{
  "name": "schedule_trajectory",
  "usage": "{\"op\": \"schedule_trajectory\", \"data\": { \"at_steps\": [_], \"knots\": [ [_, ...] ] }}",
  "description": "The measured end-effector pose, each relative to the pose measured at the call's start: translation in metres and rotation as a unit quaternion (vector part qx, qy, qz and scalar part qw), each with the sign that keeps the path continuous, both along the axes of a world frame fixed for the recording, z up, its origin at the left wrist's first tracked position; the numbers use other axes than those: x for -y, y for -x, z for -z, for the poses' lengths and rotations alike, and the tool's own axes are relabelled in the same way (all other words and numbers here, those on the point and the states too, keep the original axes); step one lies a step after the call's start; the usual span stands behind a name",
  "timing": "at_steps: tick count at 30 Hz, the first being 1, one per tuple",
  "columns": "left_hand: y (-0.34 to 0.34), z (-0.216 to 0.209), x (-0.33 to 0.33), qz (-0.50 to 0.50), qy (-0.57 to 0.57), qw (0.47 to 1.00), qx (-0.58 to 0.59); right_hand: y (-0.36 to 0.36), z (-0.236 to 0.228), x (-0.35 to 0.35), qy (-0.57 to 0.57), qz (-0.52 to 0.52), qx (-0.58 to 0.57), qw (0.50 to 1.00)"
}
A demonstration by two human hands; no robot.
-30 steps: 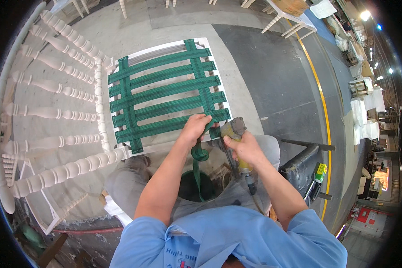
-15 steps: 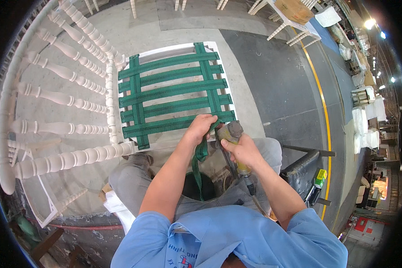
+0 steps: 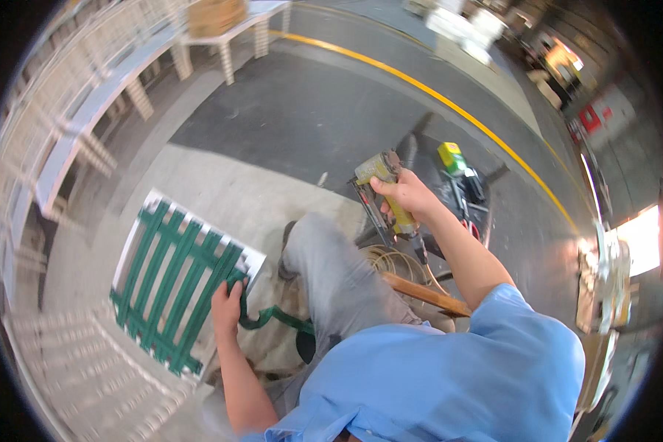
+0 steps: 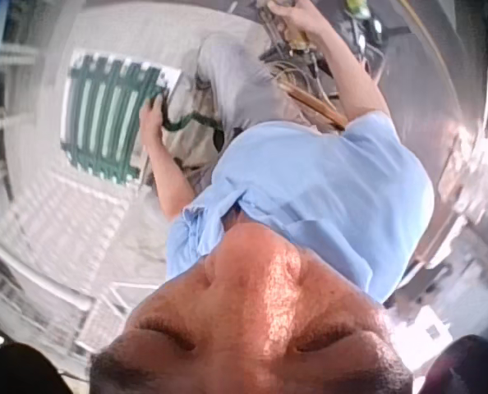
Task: The person weaves green straps into the seat frame of a white wooden chair. They thread the straps through the frame and use a staple gun to secure them in place, repeating the process to complete the woven pattern.
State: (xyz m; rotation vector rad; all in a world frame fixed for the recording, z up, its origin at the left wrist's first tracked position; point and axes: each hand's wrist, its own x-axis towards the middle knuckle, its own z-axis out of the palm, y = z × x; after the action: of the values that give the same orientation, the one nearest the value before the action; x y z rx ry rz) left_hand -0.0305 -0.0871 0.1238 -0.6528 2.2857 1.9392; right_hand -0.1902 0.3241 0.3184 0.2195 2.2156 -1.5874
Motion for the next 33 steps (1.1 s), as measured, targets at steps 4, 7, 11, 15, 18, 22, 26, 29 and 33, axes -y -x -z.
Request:
{"op": "schedule_trajectory", "data": {
  "at_steps": [4,7,11,15,18,22,26,29,33],
  "knots": [
    [-0.012,0.004,-0.031,-0.025,-0.04,0.999,-0.011,0.002,0.056,-0.117,0.054,0.123,0.024,0.991],
    [-0.021,0.003,-0.039,-0.036,0.02,0.999,0.017,0.005,0.091,-0.171,0.1,0.164,0.081,0.978],
    [-0.018,-0.005,-0.046,-0.02,0.011,0.999,0.031,0.017,0.113,-0.221,0.112,0.196,0.129,0.966],
    [-0.015,-0.013,-0.057,-0.053,0.033,0.997,0.048,0.01,0.123,-0.271,-0.028,0.189,0.137,0.972],
    [-0.021,-0.021,-0.054,-0.04,0.002,0.994,0.103,-0.009,0.105,-0.312,-0.228,0.108,0.124,0.96],
    [-0.021,-0.008,-0.054,-0.052,0.058,0.995,0.062,-0.059,0.117,-0.338,-0.581,0.032,0.046,0.812],
    [-0.016,-0.015,-0.043,-0.055,0.06,0.994,0.077,-0.089,0.131,-0.324,-0.537,0.085,-0.007,0.839],
    [-0.01,-0.034,-0.047,-0.009,-0.075,0.991,0.109,-0.116,0.136,-0.338,-0.5,0.162,-0.114,0.843],
    [-0.043,-0.046,-0.045,-0.077,-0.238,0.959,0.134,-0.133,0.131,-0.305,-0.126,0.278,0.107,0.946]
  ]
}}
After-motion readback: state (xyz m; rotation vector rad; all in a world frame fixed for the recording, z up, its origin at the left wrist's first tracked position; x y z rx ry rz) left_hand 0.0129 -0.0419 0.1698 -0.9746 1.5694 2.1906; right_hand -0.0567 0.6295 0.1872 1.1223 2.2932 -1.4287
